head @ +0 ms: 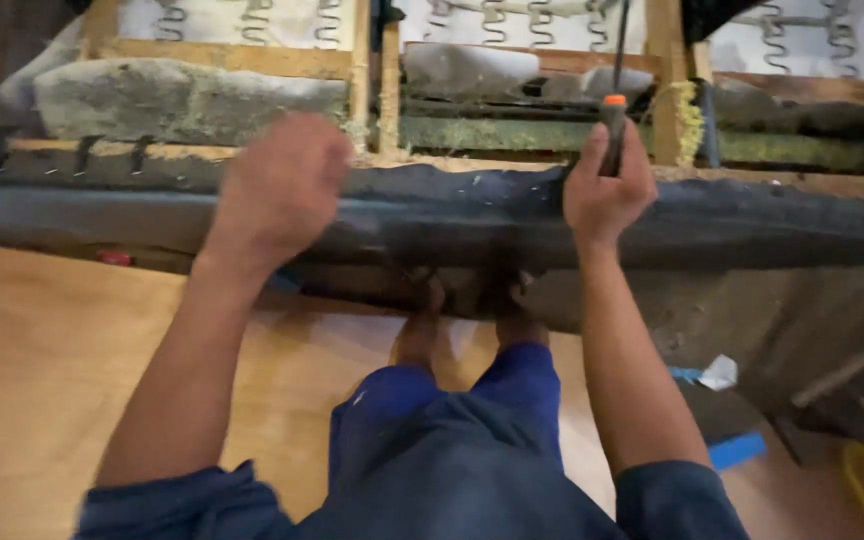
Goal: Removing staples from a furniture frame using a prying tool to strip old upholstery.
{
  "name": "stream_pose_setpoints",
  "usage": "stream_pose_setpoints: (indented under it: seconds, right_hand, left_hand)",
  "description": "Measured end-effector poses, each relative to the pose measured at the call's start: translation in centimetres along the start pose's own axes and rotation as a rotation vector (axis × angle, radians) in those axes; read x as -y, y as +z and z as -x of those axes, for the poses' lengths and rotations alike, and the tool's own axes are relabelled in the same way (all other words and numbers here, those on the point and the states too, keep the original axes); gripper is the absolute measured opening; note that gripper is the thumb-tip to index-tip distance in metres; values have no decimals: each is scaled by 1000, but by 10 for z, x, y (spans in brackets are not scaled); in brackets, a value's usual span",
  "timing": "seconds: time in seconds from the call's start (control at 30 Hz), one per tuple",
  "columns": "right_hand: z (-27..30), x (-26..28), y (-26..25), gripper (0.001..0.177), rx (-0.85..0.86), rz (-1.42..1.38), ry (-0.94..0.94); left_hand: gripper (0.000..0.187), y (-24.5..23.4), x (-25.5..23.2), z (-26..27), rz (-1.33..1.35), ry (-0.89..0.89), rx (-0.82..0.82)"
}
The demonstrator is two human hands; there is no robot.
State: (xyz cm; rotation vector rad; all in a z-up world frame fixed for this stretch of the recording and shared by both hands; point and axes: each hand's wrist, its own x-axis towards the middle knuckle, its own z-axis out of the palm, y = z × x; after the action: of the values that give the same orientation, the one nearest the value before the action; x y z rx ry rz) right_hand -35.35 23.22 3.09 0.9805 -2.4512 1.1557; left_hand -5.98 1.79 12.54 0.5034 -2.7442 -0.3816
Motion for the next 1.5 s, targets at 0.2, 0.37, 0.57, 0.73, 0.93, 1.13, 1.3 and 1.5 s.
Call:
stream_pose_setpoints:
  seconds: [0.2,0.37,0.57,0.73,0.93,1.13,1.3,1.5]
  right_hand:
    - [-5,19,-9,23,43,-81,-13]
    - [-2,2,-6,26,21,7,-10]
    - [-1,19,-14,31,52,-35,51]
    - [0,17,-11,28,59,-140,105]
    - [-4,22,-9,31,57,-45,117]
    - [-5,26,-9,28,76,-31,115]
    - [-3,19,-7,28,63,-35,103]
    - [-4,14,-4,32,35,-39,122]
  left_hand:
    - [24,-35,-45,-11,99,-416,-62]
    - [32,111,-90,-4,167,-54,-100]
    - [13,124,-105,-23,57,132,-102]
    - [39,69,-148,-31,441,203,-167]
    - [20,156,-136,-42,155,-70,-174]
    - [8,185,-152,-58,19,-129,-235]
    - [16,181,-156,-58,-60,-138,-116]
    - [20,136,-158,-74,-137,61,-139]
